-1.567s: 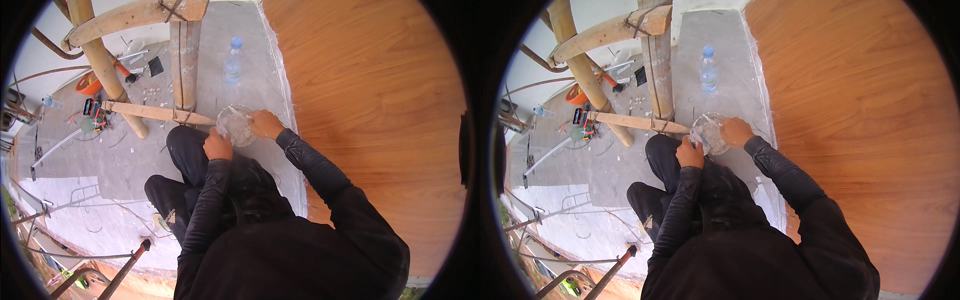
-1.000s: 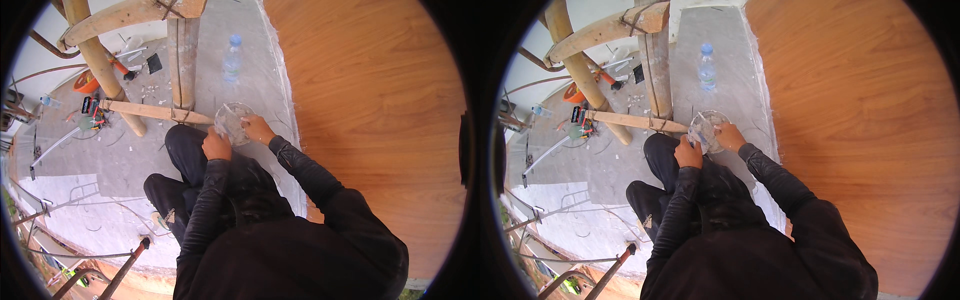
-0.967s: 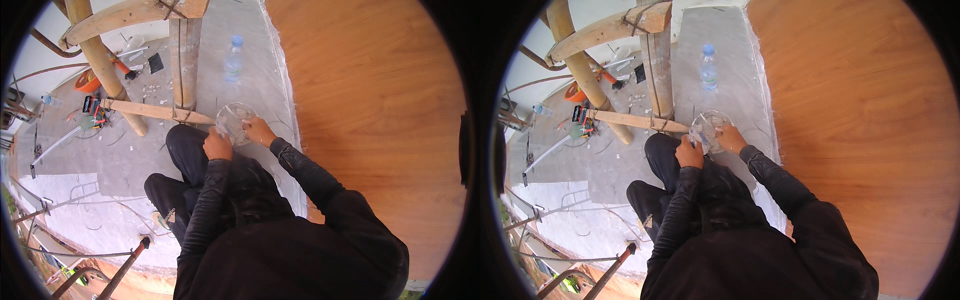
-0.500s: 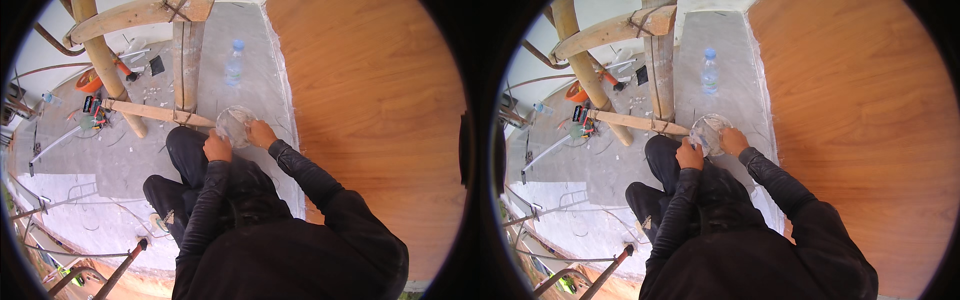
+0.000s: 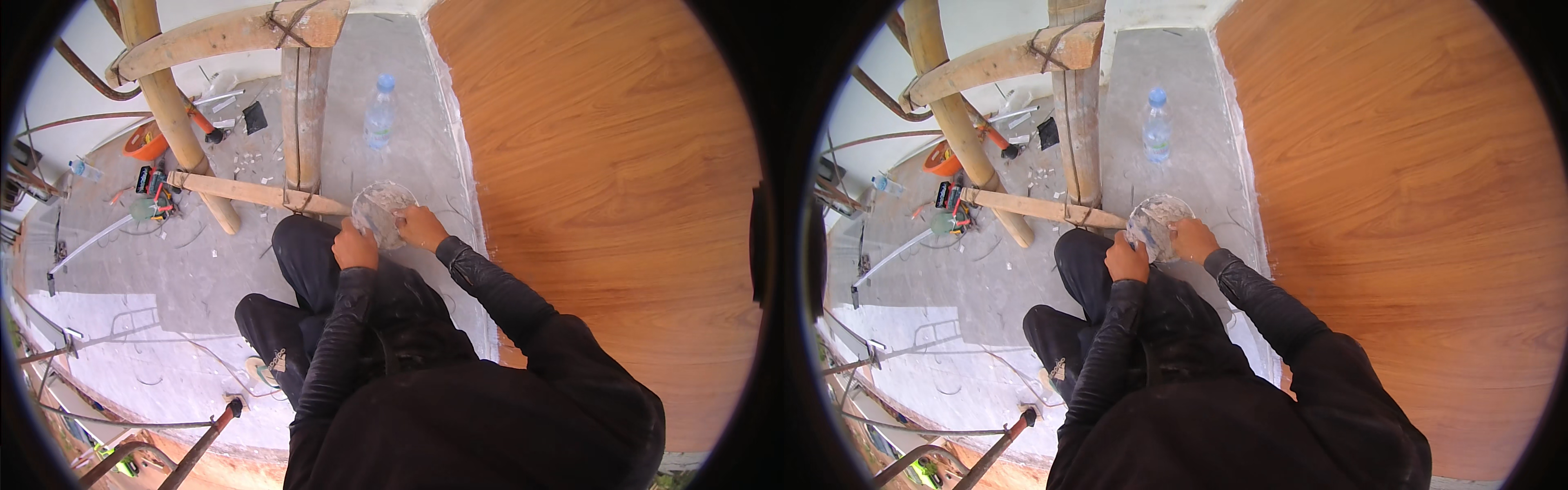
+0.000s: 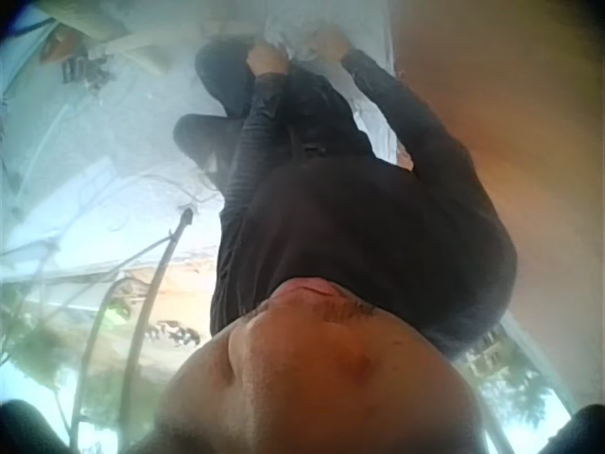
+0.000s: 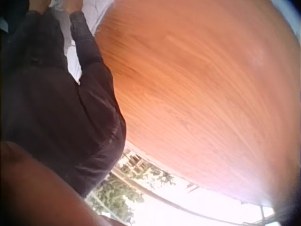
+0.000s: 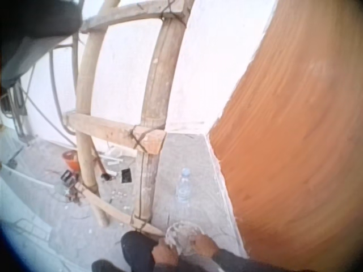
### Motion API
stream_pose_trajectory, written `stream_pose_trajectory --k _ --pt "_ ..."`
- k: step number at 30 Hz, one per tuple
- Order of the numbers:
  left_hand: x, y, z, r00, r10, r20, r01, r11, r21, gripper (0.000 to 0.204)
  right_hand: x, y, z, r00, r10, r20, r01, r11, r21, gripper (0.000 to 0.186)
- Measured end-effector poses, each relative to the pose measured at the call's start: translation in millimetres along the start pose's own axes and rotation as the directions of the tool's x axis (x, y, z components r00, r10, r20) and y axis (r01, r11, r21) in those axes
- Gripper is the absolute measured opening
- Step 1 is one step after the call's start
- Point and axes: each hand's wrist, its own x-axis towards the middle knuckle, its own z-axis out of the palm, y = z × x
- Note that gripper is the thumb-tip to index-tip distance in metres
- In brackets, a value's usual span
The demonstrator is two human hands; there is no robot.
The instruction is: The person applies filler to the top edge of a wall using a putty knife and then sits on the floor to mix more filler in a container.
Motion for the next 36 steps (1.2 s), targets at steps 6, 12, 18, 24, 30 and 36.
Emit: stream_pose_trajectory --k 6,12,18,24,30,36 --pt "1.5 -4.6 1.5 1.0 -0.012 -0.01 0.012 1.0 -0.026 0.03 -11.6 7.7 -17.3 0.976 0.045 0.212 -0.04 0.999 -0.026 0.03" --pt "-3.9 -4.3 -2.0 0.999 0.038 -0.023 -0.038 0.998 -0.039 0.03 3.7 -25.8 -28.1 0.999 -0.025 0.041 0.037 0.943 -0.331 0.023" --pt "-1.6 -4.4 3.6 0.999 0.023 -0.034 -0.025 0.999 -0.047 0.031 16.2 -37.7 -10.4 0.982 0.052 0.182 0.032 0.901 -0.432 0.022" --pt "1.6 -5.7 5.8 1.0 0.005 -0.016 -0.005 1.0 -0.008 0.032 6.6 -43.2 -36.5 0.937 0.071 0.343 0.115 0.862 -0.493 0.021" --pt "0.9 -2.5 3.6 1.0 0.003 -0.027 -0.003 1.0 -0.006 0.031 16.0 -59.5 -53.1 0.963 -0.007 0.269 0.159 0.82 -0.55 0.019" --pt "1.2 -1.6 3.7 1.0 -0.004 -0.017 0.004 1.0 -0.008 0.03 34.0 -52.6 -9.7 0.968 -0.054 0.246 0.174 0.848 -0.501 0.02"
